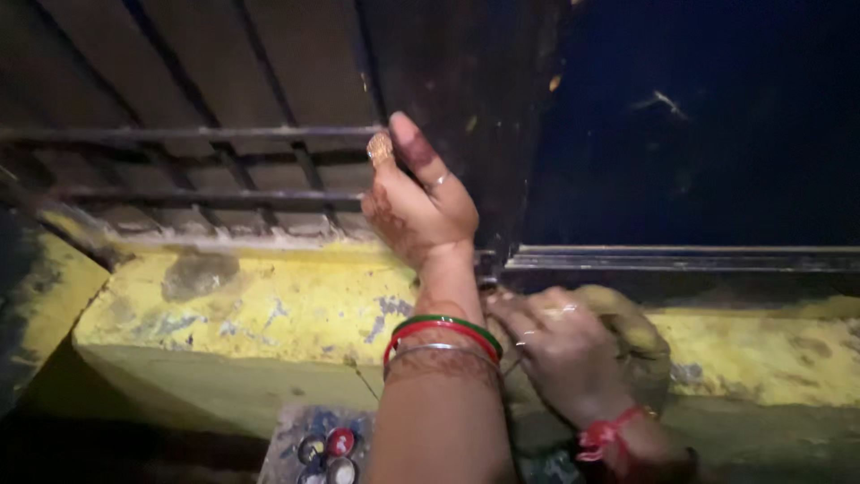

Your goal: The person wipes the surface and edges of a dark blue door and its handle with a cloth while holding the door frame for support.

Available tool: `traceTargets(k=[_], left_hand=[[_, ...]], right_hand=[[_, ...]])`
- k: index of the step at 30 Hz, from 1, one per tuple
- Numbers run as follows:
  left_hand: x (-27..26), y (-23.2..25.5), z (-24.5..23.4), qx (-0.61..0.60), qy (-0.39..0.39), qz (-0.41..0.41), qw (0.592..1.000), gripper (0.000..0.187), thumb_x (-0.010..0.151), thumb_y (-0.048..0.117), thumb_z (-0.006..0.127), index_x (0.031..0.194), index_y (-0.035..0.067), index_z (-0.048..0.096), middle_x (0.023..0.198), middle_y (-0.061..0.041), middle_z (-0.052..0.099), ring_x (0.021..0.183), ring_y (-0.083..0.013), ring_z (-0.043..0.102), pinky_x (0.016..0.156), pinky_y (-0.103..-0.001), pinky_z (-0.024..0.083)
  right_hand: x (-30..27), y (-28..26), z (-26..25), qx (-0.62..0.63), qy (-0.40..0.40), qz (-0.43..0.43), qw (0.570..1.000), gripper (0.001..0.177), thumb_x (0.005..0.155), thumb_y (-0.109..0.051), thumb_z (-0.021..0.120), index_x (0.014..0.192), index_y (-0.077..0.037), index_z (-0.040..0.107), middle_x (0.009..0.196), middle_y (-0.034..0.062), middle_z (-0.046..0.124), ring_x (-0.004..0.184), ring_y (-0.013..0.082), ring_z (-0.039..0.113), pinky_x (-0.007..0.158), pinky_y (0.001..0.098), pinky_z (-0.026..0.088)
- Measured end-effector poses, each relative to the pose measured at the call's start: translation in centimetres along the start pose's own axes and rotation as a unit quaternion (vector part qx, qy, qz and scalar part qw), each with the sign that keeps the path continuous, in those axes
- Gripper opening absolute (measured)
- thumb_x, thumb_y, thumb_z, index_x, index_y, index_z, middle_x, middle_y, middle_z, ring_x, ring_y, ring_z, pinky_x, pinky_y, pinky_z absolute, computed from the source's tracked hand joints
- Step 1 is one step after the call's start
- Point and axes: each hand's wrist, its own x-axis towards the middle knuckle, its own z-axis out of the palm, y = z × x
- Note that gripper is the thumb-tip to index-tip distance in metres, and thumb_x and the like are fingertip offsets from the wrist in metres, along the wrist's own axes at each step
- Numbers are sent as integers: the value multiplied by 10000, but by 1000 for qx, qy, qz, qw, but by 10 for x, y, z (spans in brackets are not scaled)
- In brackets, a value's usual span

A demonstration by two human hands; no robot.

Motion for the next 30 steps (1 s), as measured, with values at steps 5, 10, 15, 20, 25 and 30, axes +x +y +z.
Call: traceTargets(k=[5,10,15,20,25,30], left_hand=[[2,9,-2,-19,22,17,999,553,1067,494,368,1094,56,705,943,-248,730,911,-478,691,781,-525,535],[1,3,0,-30,14,13,999,549,1060,498,371,1083,66,708,967,-232,746,933,-467,697,800,-522,540],[3,6,-5,-9,10,7,1000,550,1062,502,383,1121,60,706,960,-241,740,919,-478,687,804,-531,539],[-1,3,-4,-8,12,-28,999,548,1032,505,410,1121,65,726,927,-248,739,891,-473,700,787,-518,556],[5,8,-4,-17,13,8,1000,544,1060,496,402,1118,52,712,951,-240,745,912,-472,699,824,-514,545],[3,-1,0,-16,4,4,1000,559,1061,506,386,1130,54,706,951,-237,744,907,-473,699,814,-513,545]], right_hand=[[18,7,-3,-6,-110,-7,994,363,738,-108,715,1098,-108,762,963,23,740,889,245,669,802,384,521],[12,5,2,-8,-63,-30,998,357,742,-87,700,1095,-92,751,1032,38,743,901,234,659,810,373,520],[18,2,-4,-9,-133,10,991,393,644,-51,703,1023,-121,778,933,13,742,895,247,673,816,390,528],[14,1,-3,-37,-20,21,999,357,693,-86,737,1046,-135,758,1010,8,750,898,259,668,775,384,516],[22,2,-4,-39,-72,27,996,368,688,-77,750,1042,-173,783,965,-18,761,839,223,677,733,369,527],[12,-4,-8,-40,-27,34,998,329,708,-90,755,1031,-153,765,951,9,746,850,232,679,746,372,528]])
